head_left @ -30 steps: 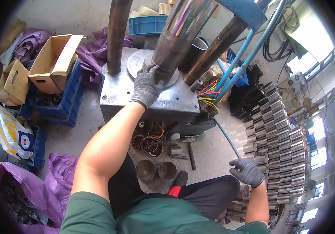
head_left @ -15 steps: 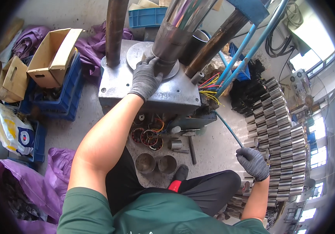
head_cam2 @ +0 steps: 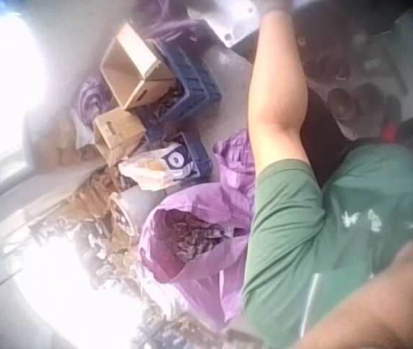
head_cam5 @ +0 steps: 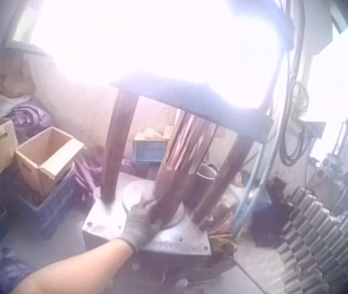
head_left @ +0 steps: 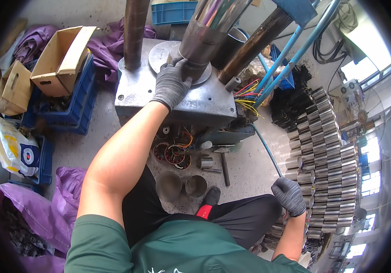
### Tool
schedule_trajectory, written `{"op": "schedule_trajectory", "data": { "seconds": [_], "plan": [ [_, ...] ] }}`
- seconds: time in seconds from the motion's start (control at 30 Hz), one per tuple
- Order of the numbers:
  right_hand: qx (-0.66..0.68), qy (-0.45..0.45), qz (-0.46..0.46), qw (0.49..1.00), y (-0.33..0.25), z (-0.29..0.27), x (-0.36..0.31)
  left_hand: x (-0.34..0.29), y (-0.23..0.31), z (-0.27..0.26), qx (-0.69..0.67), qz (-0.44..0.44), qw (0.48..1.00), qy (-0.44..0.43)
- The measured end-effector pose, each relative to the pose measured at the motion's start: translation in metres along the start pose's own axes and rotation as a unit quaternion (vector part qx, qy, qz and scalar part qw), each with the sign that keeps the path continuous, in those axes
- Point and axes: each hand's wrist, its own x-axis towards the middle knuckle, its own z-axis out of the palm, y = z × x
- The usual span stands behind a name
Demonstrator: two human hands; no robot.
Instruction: The person assembles electric motor components by arranging wires in a stator, wiping down metal housing parts with a cloth, and using a hydraulic press to seat the stator into the housing.
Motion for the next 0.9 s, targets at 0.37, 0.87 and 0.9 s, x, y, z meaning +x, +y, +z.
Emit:
{"op": "schedule_trajectory", "data": {
  "seconds": [0.37,0.87,0.9],
  "plan": [
    [-0.022,0.032,-0.01,0.999,0.0076,0.0048,-0.0019,0.0008,-0.0019,0.0011,-0.002,0.011,1.0,0.01],
    [-0.039,0.039,-0.008,0.998,0.0083,0.0038,-0.0009,0.0008,-0.0024,0.0031,-0.001,0.015,1.0,0.019],
    [-0.039,0.041,-0.011,0.998,0.0091,0.0035,-0.0013,0.0003,-0.0009,0.0027,0.005,0.012,1.0,0.017]
  ]
}}
